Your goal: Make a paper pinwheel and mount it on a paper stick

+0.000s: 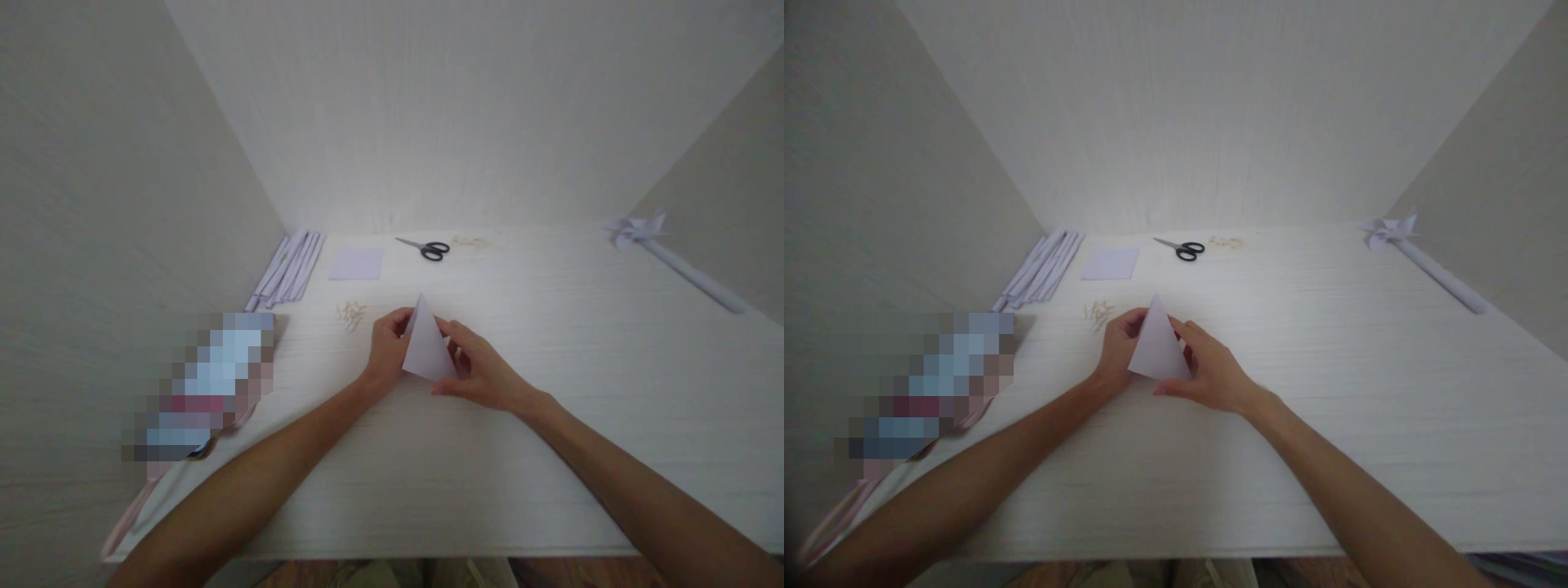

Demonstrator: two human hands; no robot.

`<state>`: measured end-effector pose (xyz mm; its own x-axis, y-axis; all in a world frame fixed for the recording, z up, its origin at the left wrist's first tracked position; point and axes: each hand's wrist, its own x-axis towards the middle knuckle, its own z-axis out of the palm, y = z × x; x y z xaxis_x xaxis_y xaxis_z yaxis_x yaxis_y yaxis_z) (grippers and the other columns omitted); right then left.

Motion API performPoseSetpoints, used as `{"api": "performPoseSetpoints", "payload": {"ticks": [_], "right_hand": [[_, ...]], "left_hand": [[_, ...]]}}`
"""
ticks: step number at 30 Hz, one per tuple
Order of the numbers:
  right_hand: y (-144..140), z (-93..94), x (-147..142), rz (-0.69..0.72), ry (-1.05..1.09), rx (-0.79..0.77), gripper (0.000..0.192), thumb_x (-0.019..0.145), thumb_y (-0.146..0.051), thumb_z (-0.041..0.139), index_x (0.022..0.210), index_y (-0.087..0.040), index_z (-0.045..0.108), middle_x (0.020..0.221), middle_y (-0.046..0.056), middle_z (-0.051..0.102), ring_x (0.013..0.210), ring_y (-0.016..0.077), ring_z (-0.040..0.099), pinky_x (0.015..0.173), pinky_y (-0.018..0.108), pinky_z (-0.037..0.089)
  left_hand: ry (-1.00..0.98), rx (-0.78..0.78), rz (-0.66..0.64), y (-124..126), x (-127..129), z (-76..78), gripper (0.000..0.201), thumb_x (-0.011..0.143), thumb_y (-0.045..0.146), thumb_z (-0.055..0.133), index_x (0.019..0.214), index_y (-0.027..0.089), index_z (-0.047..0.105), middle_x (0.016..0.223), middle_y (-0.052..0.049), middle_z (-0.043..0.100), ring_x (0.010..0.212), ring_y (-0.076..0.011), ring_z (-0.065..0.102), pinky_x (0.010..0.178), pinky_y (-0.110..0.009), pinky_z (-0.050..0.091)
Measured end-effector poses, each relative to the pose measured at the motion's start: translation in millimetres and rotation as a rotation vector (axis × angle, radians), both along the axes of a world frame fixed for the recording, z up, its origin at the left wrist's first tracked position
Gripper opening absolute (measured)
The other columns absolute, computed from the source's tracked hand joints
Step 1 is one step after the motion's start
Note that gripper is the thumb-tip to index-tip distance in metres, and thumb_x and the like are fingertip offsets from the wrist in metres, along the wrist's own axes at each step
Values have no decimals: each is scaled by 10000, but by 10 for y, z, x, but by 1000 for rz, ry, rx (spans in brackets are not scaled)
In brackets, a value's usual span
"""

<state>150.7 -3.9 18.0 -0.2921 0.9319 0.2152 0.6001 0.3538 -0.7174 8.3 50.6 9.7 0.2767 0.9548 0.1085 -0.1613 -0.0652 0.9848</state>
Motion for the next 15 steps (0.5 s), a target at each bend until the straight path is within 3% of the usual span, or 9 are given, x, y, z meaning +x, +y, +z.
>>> {"api": "performPoseSetpoints", "payload": {"ticks": [3,5,10,15], "right_hand": [[-43,-23,-70,-76,-134,61,972,558,-538,616,1329,-220,117,1078,124,466,742,195,500,615,344,442],[-58,-29,-104,-109,-201,90,907,621,-519,572,1333,-228,90,1109,136,459,806,232,512,642,383,443],[-48,-4,-98,-144,-137,158,481,801,-336,400,1255,-202,314,1083,126,495,865,225,516,683,350,435],[-32,51,-54,-233,36,170,273,840,-252,307,926,-182,556,801,69,575,729,185,529,640,291,408]], "left_hand": [[5,34,92,6,0,2,166,586,197,586,737,143,626,634,4,624,563,-100,535,539,-209,423],[20,41,117,14,0,4,176,590,195,581,750,140,627,645,1,626,566,-100,537,532,-205,419],[18,24,161,22,6,15,182,619,239,575,766,141,619,693,-11,634,613,-108,552,580,-220,434],[-35,-98,108,5,10,20,228,588,266,629,785,151,611,740,-16,643,634,-115,565,602,-243,454]]}}
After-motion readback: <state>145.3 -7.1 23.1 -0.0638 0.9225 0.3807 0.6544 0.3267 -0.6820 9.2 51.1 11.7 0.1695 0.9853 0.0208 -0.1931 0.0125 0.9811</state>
